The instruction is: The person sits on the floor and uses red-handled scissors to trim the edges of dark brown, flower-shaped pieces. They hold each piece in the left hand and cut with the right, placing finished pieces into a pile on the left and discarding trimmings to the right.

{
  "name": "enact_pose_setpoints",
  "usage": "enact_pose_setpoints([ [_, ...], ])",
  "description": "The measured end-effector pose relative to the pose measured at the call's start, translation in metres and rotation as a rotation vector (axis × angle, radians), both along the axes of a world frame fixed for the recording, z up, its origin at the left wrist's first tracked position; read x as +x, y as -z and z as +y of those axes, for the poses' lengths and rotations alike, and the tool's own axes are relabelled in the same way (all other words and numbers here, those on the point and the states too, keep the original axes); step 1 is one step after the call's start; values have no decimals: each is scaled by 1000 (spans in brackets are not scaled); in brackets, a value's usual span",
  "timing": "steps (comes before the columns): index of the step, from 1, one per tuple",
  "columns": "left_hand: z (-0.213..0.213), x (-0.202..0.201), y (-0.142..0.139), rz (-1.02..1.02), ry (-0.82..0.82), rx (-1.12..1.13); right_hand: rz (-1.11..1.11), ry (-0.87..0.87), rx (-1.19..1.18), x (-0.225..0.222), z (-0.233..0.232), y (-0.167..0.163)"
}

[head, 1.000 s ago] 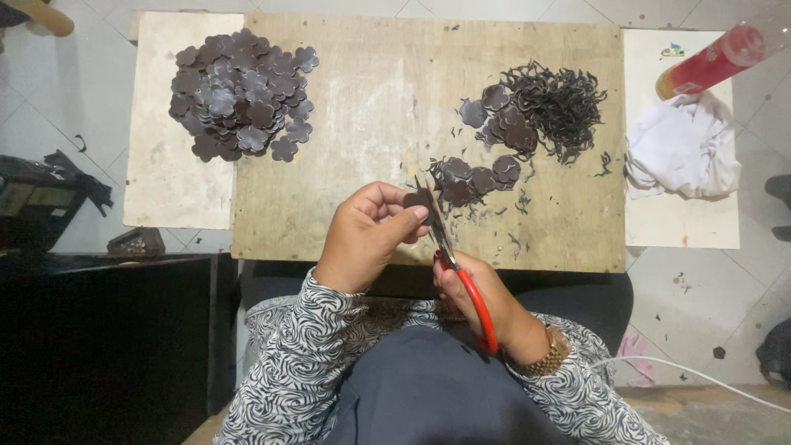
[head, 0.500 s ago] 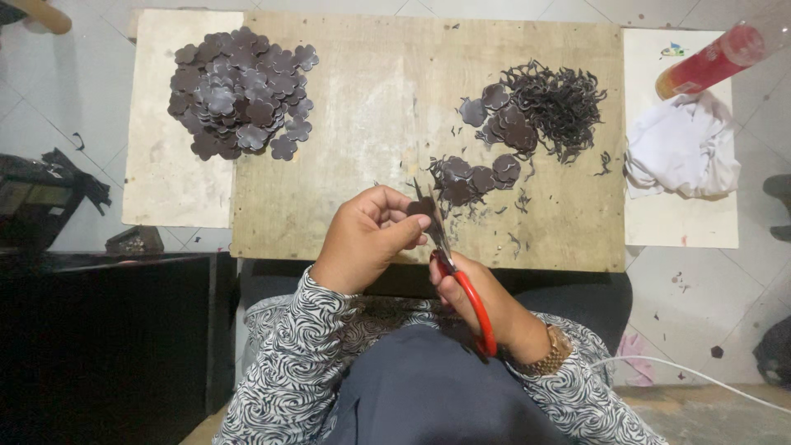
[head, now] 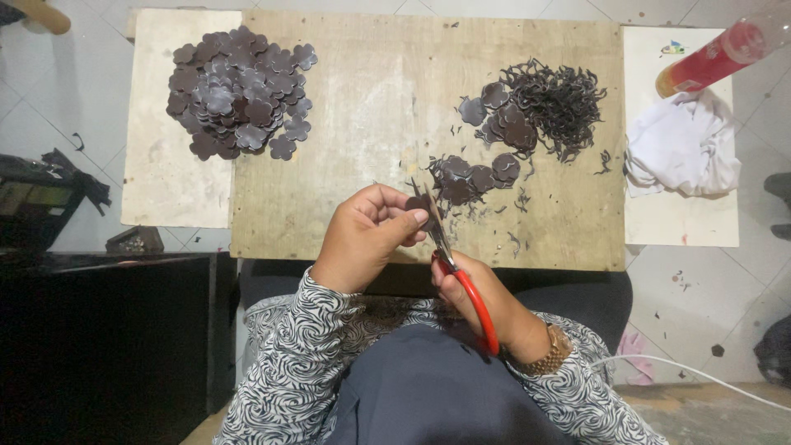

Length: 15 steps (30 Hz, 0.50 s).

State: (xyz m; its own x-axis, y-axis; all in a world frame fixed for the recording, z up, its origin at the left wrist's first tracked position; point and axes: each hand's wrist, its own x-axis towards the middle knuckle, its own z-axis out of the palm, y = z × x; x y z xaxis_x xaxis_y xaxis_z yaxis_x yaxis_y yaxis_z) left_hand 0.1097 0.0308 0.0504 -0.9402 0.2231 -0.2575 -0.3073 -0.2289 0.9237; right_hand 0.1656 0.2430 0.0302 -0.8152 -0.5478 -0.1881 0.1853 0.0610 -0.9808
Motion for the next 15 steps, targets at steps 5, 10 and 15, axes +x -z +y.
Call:
enact_pose_setpoints([
  [5,3,0,1,28,13,33,18,-4,27,0,3,0],
  [10,1,0,2,40,67,-40,27,-38,-11,-2,1,1],
  [15,4,2,2,25,95,37,18,-18,-71,-1,-3,3],
])
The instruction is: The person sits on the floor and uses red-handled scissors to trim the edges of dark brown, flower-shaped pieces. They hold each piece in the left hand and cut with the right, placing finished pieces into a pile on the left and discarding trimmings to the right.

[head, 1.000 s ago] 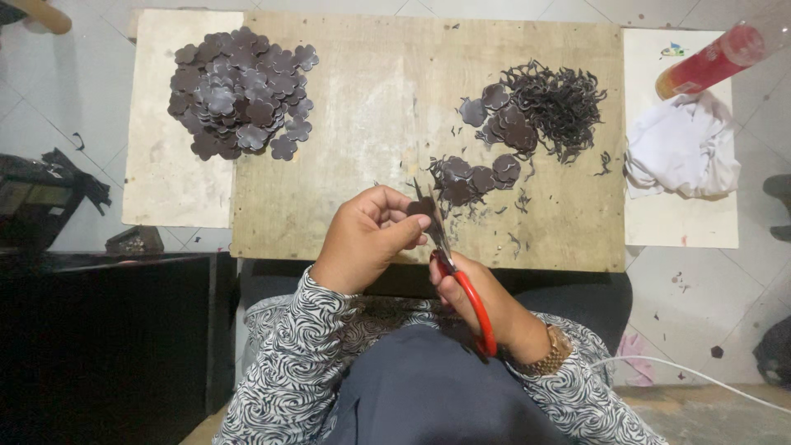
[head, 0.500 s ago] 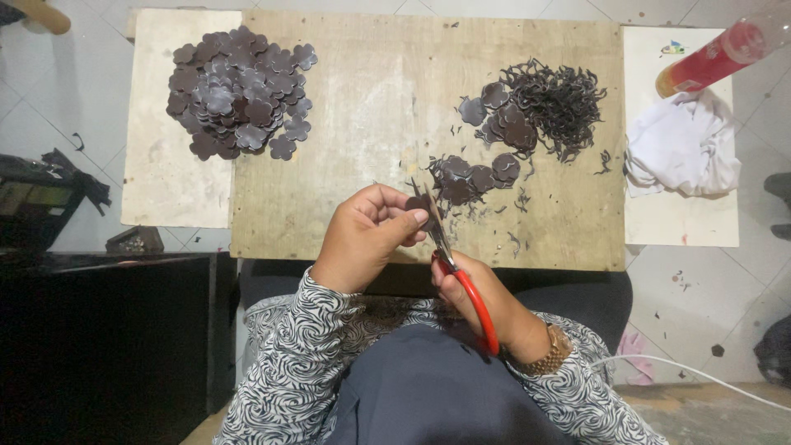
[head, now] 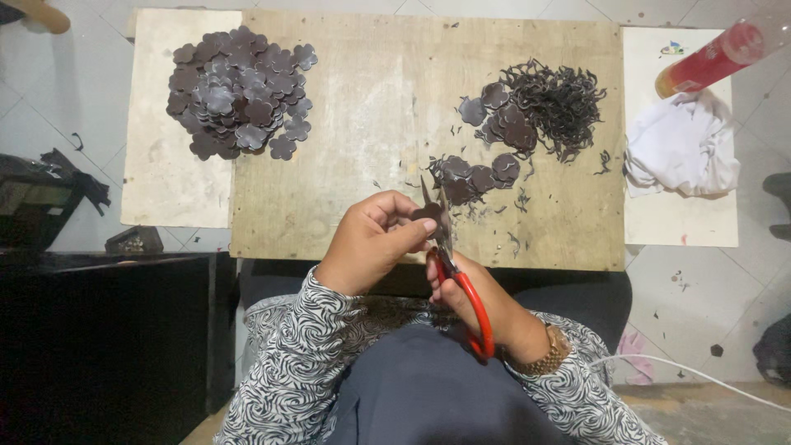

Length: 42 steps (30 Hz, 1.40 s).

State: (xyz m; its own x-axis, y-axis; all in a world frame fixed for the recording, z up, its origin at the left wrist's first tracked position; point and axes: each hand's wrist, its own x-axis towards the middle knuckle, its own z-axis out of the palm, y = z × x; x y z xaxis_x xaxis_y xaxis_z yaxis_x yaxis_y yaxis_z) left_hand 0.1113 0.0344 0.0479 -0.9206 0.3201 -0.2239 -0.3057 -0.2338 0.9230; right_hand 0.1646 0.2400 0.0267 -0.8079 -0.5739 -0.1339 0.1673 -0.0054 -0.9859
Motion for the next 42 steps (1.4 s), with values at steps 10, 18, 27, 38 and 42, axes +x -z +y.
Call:
enact_pose_setpoints([
  [10,1,0,-6,-73,-1,40,-22,28,-12,4,1,6],
  [18,5,3,-3,-59,38,32,-51,48,-90,4,0,-2],
  [27,5,0,-2,63,-61,-5,-95,57,-53,3,2,5],
  [38,6,1,-4,-12,2,0,-45,13,-59,1,3,-7],
  [42,5,0,-6,20,29,29,-31,42,-4,1,4,-4],
])
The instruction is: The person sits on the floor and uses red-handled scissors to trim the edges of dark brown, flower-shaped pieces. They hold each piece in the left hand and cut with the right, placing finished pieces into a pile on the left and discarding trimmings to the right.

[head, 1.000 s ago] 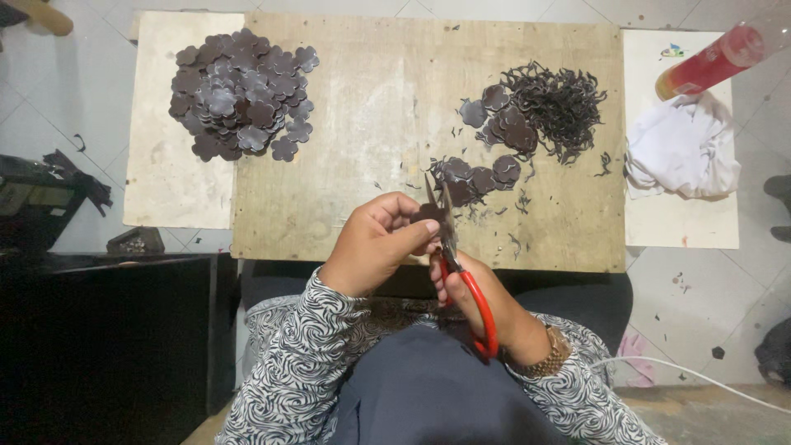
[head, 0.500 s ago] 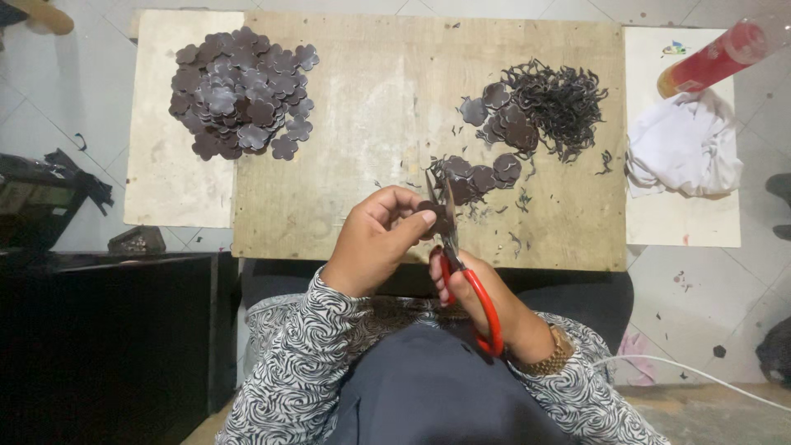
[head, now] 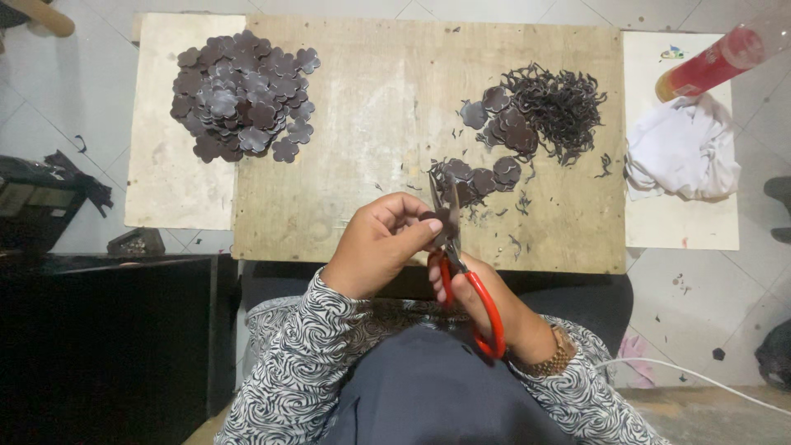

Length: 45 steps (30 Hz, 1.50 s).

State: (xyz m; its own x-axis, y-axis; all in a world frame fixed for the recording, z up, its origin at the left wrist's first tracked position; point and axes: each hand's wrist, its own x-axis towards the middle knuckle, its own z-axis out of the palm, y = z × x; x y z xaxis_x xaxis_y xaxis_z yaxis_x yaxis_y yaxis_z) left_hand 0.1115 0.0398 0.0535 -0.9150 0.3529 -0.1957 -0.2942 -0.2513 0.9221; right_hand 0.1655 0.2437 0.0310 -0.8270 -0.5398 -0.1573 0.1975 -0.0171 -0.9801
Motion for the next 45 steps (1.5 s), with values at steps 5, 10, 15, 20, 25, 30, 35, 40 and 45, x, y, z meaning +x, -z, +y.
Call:
enact_pose_setpoints([
  [5,1,1,-1,35,-6,-19,-29,74,1,1,-3,4],
  [10,2,1,0,31,-29,-52,20,77,9,1,-6,2],
  [15,2,1,1,15,-41,-69,6,96,37,-1,-9,-3],
  [20,6,0,0,49,-94,7,25,57,51,-2,-9,-5],
  [25,5,4,-1,-24,-92,3,59,35,-23,0,-9,0],
  [30,6,3,0,67,-89,25,51,55,24,0,-6,1],
  [35,7,5,1,42,-109,32,72,69,41,0,-9,0],
  [40,11,7,5,61,-147,-20,64,163,127,4,-16,4],
  [45,13,6,11,31,-152,10,65,202,126,6,-17,9],
])
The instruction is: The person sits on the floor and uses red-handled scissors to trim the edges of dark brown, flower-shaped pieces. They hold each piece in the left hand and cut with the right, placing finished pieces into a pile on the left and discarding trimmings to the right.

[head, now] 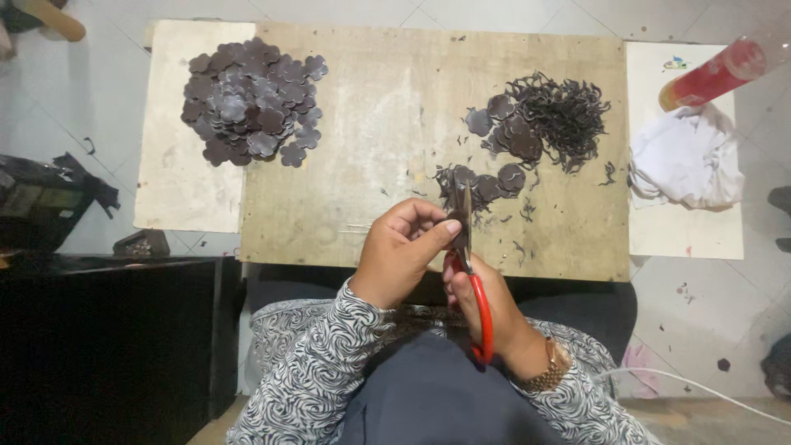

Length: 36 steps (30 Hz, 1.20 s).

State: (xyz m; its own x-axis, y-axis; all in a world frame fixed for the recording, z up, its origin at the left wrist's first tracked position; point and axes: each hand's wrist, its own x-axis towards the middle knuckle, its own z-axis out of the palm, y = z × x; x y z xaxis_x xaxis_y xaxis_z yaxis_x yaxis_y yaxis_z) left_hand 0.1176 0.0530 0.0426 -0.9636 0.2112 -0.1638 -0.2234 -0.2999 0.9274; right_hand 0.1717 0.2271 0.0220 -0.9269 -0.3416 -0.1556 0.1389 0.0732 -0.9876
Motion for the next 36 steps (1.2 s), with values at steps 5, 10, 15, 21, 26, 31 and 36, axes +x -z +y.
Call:
enact_pose_setpoints([
  [5,4,-5,6,-1,-23,73,-47,10,-50,-6,-3,4],
  [10,3,-6,6,-50,1,119,33,-55,-59,-10,-2,-3],
  [15,1,-1,-1,-82,29,87,147,-134,-59,-13,0,-11],
  [21,2,1,-13,29,5,-24,162,-139,-84,-14,0,-12],
  [26,1,3,-22,-85,31,59,134,-152,-61,-11,4,-7],
  [31,1,3,-22,-85,39,92,168,-139,-38,-11,5,-5],
  [36,0,4,-14,-88,33,116,84,-89,-40,-7,2,-6],
])
